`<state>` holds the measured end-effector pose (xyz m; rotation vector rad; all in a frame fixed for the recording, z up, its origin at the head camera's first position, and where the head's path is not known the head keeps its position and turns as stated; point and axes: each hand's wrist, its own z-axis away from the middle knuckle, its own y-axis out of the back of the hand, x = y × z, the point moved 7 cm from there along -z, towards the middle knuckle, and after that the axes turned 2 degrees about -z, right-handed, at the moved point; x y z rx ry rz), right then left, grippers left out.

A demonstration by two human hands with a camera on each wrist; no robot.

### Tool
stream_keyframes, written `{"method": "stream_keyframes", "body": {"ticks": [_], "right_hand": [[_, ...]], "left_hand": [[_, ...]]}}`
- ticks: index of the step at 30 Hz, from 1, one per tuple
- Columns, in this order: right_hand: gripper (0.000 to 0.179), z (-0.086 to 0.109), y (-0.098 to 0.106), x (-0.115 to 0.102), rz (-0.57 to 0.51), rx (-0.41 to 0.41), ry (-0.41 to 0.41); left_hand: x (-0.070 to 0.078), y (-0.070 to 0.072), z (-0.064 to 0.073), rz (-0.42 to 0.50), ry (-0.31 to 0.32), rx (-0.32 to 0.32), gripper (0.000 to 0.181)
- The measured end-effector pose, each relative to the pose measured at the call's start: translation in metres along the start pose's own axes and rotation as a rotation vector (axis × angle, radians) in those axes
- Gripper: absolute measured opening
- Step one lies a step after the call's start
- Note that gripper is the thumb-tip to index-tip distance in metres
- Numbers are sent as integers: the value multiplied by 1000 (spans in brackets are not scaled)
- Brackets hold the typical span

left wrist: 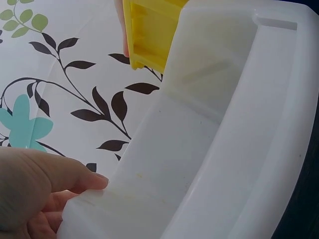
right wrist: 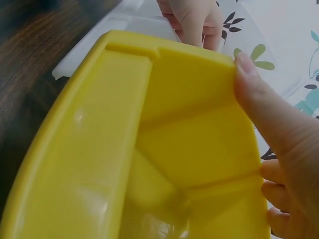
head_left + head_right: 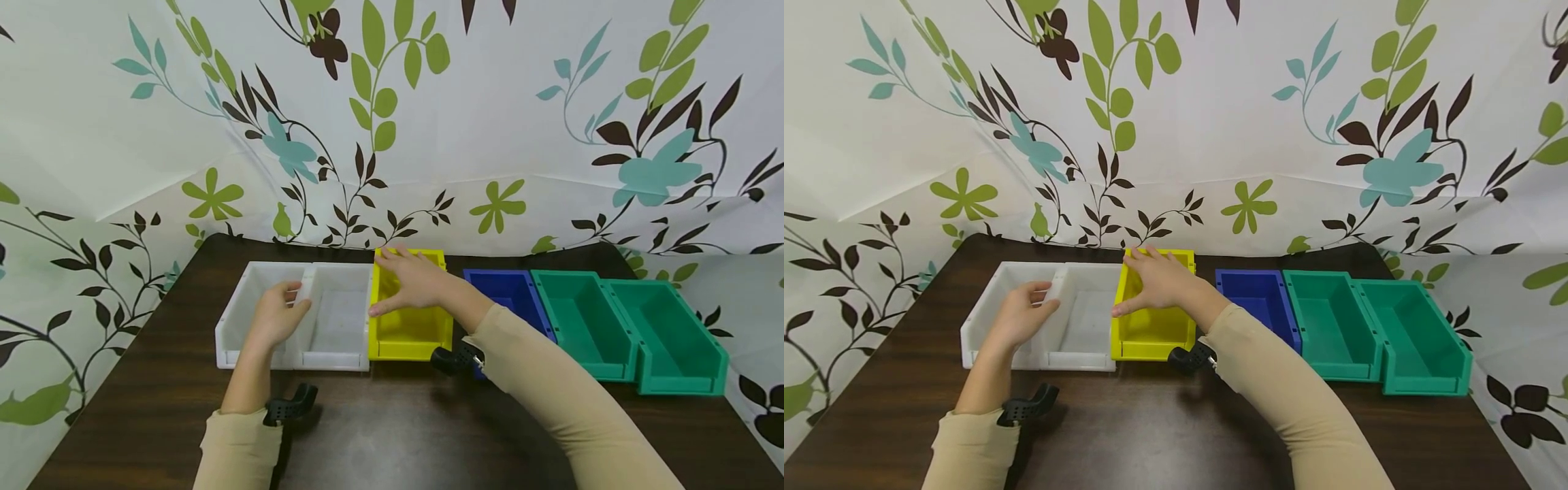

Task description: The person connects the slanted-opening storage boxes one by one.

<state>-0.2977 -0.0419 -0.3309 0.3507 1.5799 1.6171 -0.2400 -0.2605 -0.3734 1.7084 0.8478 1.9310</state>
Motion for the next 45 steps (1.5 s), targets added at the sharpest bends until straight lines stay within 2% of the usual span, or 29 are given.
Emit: {"method": "stream_keyframes", "body": {"ticks": [11, 20, 36, 45], "right_hand": [[107, -1, -2, 1, -22, -75, -65], [106, -4, -10, 2, -49, -90, -75], [109, -12, -10, -2, 27, -166, -137], [109, -13, -11, -7, 59, -180, -167]], "left_hand": [[2, -3, 0, -13, -3, 6, 49], [0, -1, -1, 4, 11, 3, 49], [2, 4, -5, -10, 25, 24, 49], [-1, 4, -5, -13, 20, 38, 49]]}}
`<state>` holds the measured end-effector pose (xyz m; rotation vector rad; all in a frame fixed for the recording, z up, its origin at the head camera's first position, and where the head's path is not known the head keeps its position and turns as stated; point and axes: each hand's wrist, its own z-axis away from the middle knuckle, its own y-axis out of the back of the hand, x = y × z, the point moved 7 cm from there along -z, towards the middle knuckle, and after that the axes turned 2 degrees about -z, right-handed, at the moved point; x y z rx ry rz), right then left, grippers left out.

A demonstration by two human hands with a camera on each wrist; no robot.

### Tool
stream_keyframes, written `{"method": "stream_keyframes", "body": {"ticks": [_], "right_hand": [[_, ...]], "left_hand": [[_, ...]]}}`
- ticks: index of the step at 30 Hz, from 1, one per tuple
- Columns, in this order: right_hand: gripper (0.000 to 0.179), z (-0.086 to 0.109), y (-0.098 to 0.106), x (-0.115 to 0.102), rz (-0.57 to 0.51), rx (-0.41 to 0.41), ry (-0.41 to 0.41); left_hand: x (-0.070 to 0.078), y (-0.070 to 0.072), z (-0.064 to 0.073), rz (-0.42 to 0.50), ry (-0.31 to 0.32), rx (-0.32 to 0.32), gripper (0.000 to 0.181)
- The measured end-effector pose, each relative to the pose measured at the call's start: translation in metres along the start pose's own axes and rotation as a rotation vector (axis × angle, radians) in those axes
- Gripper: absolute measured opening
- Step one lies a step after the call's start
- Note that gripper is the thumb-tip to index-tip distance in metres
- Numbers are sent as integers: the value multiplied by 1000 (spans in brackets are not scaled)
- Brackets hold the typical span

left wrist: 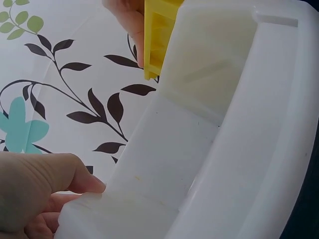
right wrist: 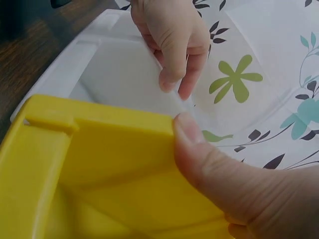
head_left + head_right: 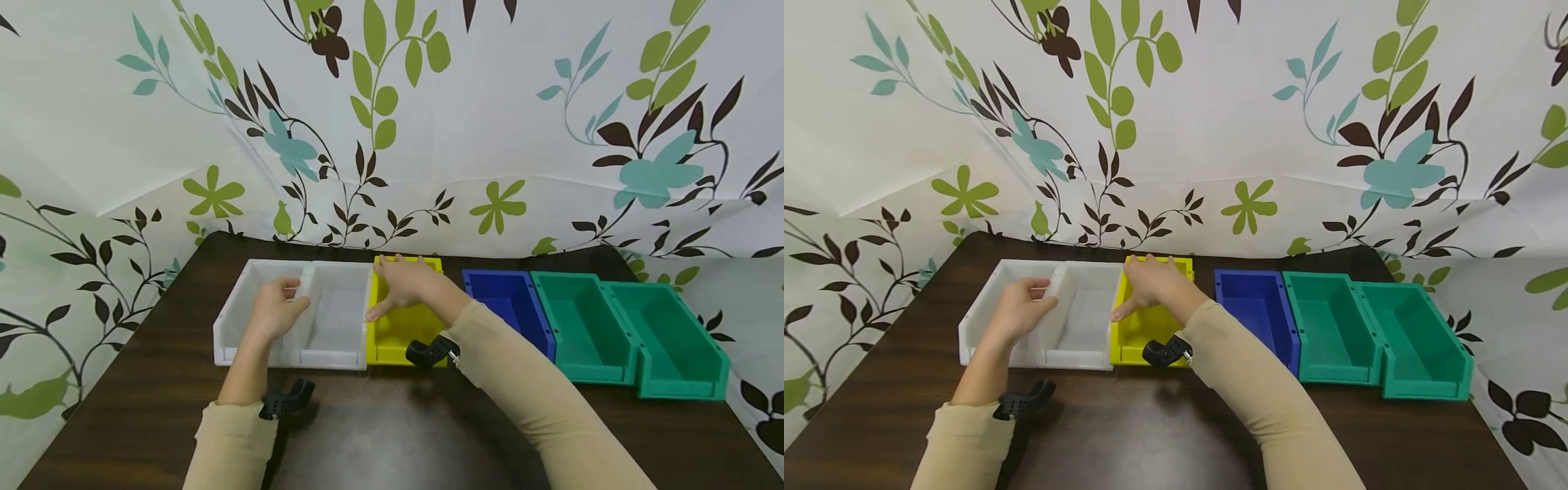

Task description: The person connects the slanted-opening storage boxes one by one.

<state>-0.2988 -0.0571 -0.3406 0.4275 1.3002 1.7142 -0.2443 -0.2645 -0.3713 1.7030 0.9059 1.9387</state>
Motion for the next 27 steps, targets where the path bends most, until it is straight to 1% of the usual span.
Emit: {"method": "stream_keyframes", "body": {"ticks": [3, 8, 13, 15, 20, 24, 27], "right_hand": [[110, 1, -2, -1, 12, -6, -7], [110, 0, -1, -2, 39, -11, -16], [111, -1, -3, 0, 73, -19, -48], [112, -2, -3, -1, 76, -19, -47], [112, -7, -2, -6, 89, -12, -54], [110, -7, 1, -7, 107, -15, -88], [109, -8, 2, -10, 110, -21, -93]], "left_hand": [[0, 0, 0, 2, -13, 7, 49], [1, 1, -1, -10, -17, 11, 48], [2, 2, -3, -13, -28, 11, 47], [1, 3, -4, -3, -26, 14, 46], [-5, 0, -4, 31, 4, 9, 46], [-5, -1, -5, 50, -6, 29, 45], [-7, 0, -6, 54, -12, 43, 45]]}}
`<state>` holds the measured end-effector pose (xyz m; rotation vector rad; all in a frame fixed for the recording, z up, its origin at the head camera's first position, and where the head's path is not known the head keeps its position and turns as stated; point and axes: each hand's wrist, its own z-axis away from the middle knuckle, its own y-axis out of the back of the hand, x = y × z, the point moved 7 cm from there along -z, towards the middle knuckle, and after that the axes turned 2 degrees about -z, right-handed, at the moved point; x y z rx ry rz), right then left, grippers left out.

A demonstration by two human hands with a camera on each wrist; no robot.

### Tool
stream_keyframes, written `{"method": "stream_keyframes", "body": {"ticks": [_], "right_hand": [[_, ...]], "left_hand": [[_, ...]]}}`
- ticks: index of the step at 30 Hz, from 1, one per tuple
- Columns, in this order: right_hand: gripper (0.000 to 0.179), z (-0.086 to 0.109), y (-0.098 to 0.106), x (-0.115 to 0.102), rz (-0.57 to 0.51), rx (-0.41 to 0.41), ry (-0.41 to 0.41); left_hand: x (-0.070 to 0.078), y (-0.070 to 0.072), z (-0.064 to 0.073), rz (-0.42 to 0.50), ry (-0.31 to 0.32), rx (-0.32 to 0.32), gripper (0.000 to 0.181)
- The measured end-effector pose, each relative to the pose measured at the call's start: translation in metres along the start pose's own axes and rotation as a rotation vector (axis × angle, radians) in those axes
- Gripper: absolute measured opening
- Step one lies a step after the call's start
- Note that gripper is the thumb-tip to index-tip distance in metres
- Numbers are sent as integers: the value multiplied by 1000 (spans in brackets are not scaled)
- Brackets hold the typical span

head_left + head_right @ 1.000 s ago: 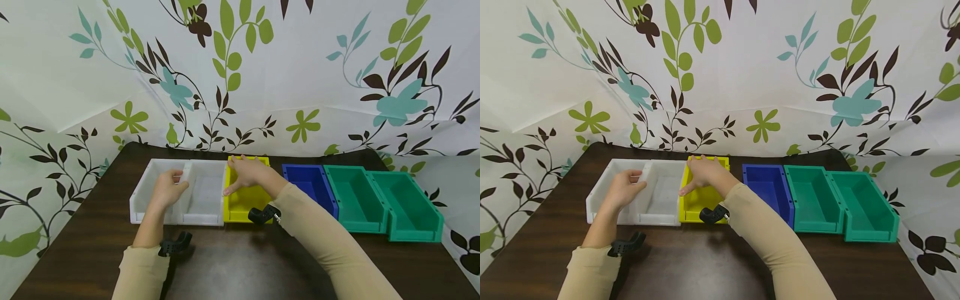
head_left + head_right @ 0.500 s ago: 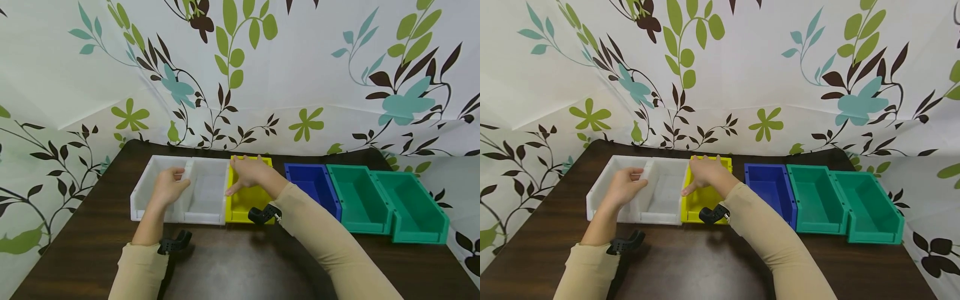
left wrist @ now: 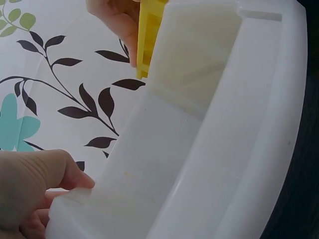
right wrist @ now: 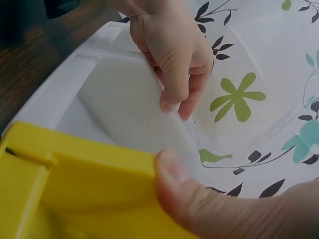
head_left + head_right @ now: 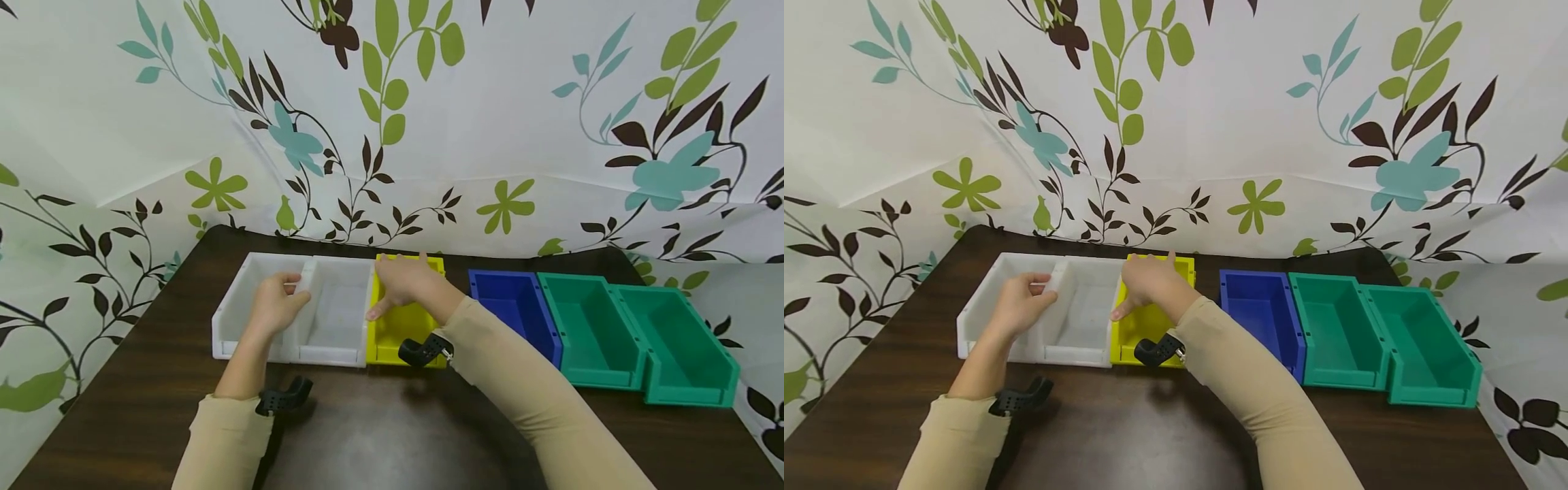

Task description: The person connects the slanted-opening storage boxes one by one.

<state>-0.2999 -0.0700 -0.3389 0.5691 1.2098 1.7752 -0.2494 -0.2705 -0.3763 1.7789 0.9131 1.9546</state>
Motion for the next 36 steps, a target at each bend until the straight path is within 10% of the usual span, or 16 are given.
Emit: {"method": "stream_keyframes", "body": {"ticks": [36], "right_hand": [[84, -9, -8, -18, 97, -20, -52]], "left_hand": [[1, 5, 7, -53, -31, 10, 43]]}}
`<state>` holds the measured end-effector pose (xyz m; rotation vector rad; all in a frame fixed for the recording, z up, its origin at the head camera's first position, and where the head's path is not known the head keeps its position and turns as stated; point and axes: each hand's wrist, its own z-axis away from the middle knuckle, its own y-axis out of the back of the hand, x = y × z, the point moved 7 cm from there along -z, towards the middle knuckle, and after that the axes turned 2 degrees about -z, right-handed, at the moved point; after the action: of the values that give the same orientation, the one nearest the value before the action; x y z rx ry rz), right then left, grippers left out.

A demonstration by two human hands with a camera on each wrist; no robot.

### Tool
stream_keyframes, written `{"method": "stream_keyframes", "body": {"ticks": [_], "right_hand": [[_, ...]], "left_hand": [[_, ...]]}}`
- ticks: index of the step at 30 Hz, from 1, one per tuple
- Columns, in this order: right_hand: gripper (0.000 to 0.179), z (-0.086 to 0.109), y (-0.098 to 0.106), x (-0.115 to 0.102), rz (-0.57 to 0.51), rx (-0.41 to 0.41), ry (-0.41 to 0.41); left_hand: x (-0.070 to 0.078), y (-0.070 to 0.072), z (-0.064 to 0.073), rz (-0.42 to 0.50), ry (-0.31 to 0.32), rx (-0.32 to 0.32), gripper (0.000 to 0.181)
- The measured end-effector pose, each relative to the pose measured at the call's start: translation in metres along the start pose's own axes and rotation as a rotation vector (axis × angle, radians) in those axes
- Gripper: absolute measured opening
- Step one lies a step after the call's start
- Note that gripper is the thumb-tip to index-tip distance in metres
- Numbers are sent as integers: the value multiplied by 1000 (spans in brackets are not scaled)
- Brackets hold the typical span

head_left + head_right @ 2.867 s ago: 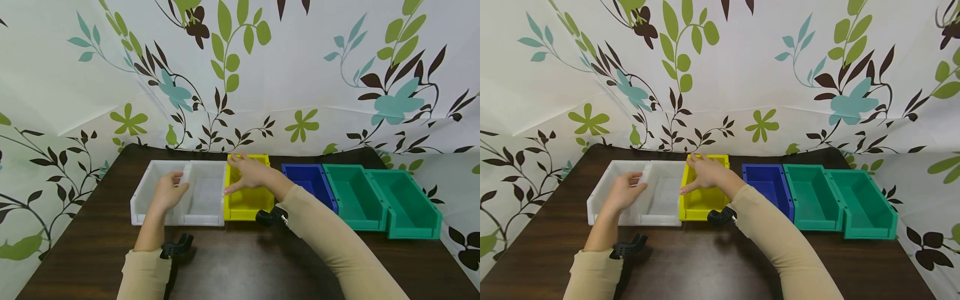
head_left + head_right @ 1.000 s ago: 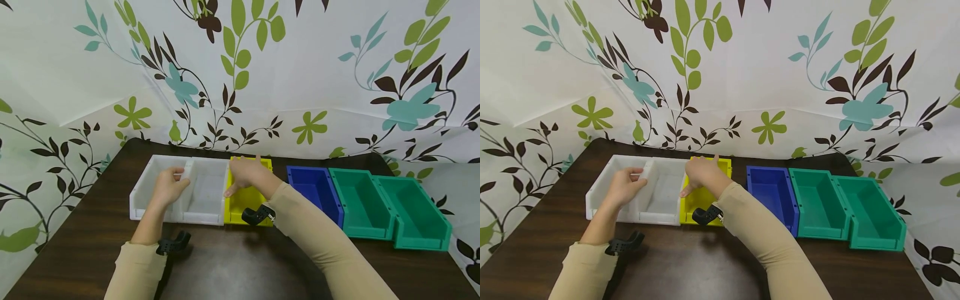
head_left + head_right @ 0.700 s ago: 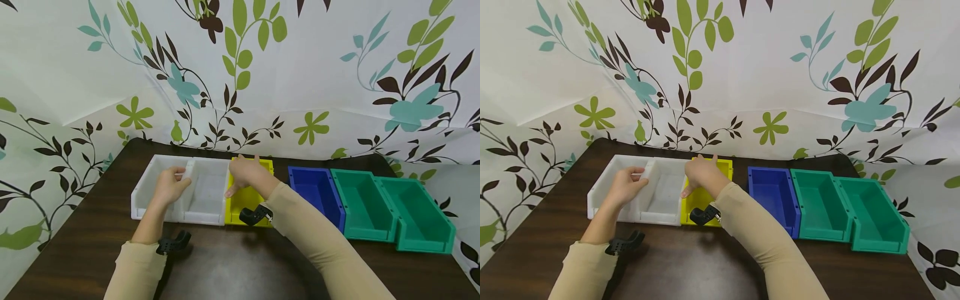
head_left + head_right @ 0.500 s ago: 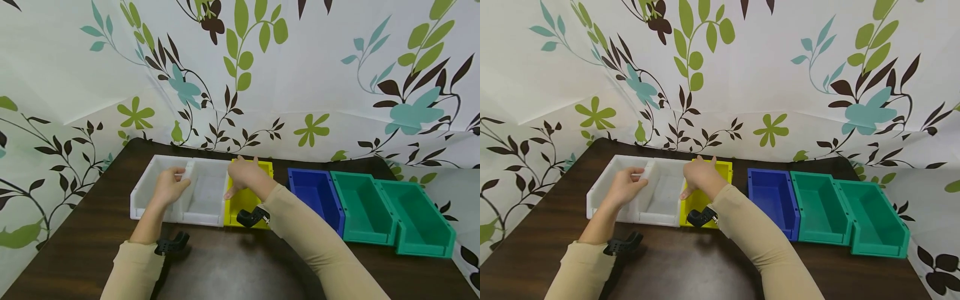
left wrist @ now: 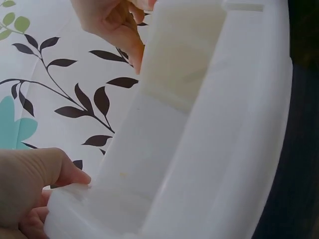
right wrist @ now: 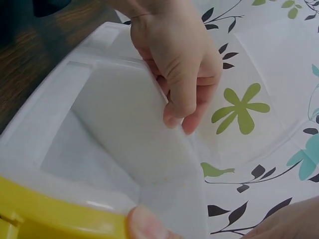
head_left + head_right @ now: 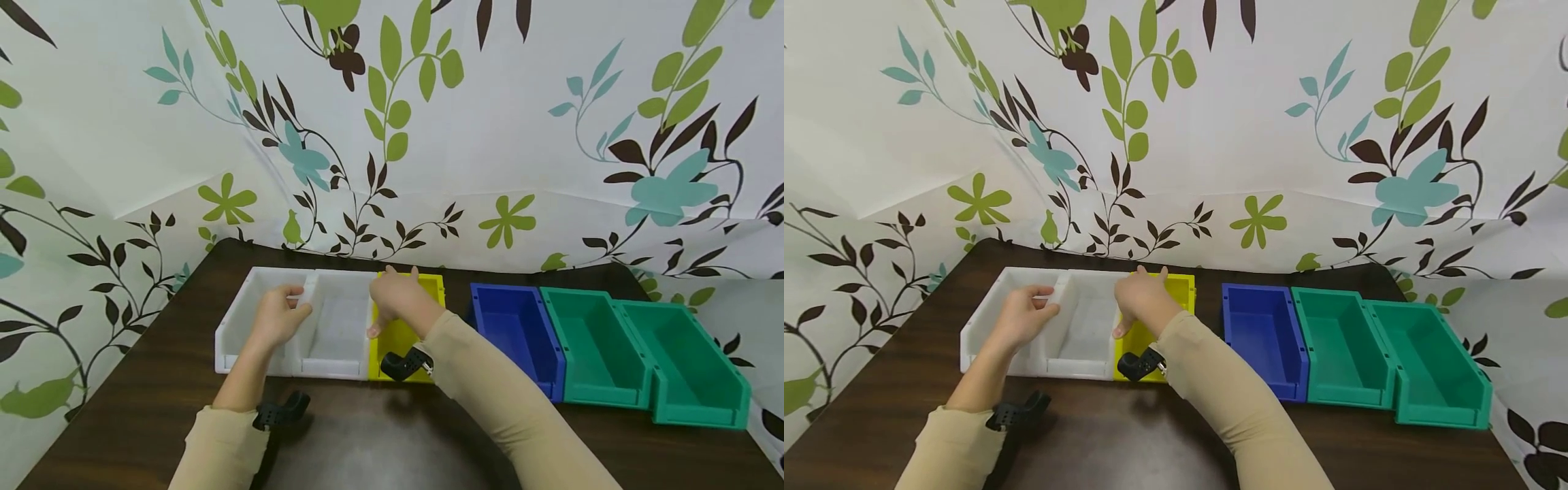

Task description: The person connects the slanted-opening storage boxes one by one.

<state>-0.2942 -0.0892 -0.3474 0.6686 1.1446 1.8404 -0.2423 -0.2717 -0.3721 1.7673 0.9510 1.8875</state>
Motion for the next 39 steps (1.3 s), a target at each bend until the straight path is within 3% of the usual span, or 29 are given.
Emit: {"method": "stream_keyframes", "body": {"ticks": [7, 12, 15, 21, 24, 28, 30, 32, 34, 39], "right_hand": [[89, 3, -1, 2, 2, 0, 9], [108, 3, -8, 13, -55, 36, 46], [115, 4, -17, 20, -118, 59, 120], [104, 10, -24, 36, -318, 160, 268], [95, 18, -18, 50, -397, 233, 284], [86, 31, -15, 71, -449, 271, 261], [83, 35, -17, 80, -454, 279, 250], [80, 40, -20, 88, -456, 289, 241], [78, 45, -24, 95, -461, 306, 234], [78, 61, -32, 113, -494, 361, 202]], "left_hand": [[-1, 0, 2, 8, 7, 5, 43], [0, -2, 3, -14, -31, 11, 45], [-1, -3, 5, -37, -38, -1, 44], [0, -6, 9, -98, -33, -26, 45], [8, -8, 13, -160, -73, 20, 47], [29, -8, 21, -230, -198, 182, 47], [41, -9, 26, -214, -262, 251, 47], [52, -14, 29, -181, -311, 278, 47], [60, -22, 30, -139, -326, 249, 47], [69, -49, 28, -41, -249, 68, 51]]}}
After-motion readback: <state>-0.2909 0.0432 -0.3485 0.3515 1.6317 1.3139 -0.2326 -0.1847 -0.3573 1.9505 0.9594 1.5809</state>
